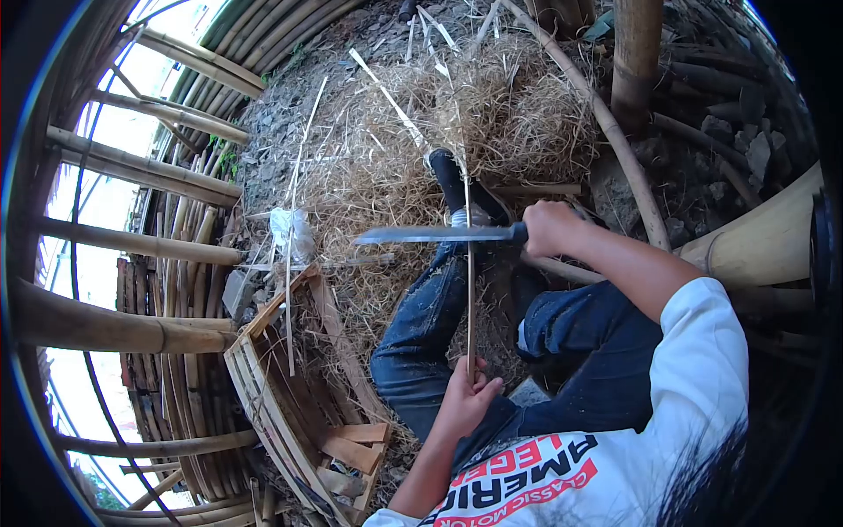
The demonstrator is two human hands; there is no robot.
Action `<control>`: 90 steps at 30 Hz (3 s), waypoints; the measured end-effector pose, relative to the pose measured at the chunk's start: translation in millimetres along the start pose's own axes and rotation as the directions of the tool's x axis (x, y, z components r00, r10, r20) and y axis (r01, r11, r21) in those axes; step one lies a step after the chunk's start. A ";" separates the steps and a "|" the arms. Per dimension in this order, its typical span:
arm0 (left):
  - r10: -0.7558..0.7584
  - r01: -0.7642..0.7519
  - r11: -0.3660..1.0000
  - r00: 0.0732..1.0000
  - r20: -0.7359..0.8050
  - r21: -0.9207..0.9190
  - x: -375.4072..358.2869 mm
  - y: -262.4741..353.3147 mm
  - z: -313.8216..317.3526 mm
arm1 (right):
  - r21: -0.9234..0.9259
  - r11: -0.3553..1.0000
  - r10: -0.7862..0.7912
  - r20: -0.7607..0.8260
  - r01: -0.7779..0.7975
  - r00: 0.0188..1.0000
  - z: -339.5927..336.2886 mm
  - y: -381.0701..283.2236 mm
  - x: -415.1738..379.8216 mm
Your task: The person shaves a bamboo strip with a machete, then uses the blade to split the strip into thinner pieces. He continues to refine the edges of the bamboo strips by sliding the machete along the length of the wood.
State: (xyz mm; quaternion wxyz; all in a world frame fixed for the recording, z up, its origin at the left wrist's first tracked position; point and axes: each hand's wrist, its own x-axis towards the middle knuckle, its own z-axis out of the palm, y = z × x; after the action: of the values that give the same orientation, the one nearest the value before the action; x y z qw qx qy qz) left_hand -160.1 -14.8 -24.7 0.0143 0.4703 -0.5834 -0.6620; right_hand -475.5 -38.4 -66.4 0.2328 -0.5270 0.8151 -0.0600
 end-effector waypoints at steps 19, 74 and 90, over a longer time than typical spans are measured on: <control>0.117 0.402 0.429 0.863 0.491 -0.809 6.2 -19.7 -29.0 | 0.084 0.802 -0.597 0.085 0.592 0.798 8.3 -59.3 -49.9; -0.085 0.316 0.667 0.932 0.352 -0.675 -11.7 -21.1 -11.6 | -0.065 0.956 -0.279 0.095 0.286 0.956 -1.9 -19.2 -4.9; -0.119 0.165 0.919 0.982 0.146 -0.358 -41.5 -19.5 -14.4 | 0.017 0.969 -0.243 -0.140 0.248 0.960 9.6 -32.8 -17.3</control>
State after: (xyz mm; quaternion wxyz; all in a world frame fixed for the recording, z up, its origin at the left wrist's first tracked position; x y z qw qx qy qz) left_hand -117.4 4.0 -13.1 0.0186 0.4592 -0.4128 -0.7864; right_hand -438.2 -36.0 -58.1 0.1762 -0.6145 0.7564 -0.1386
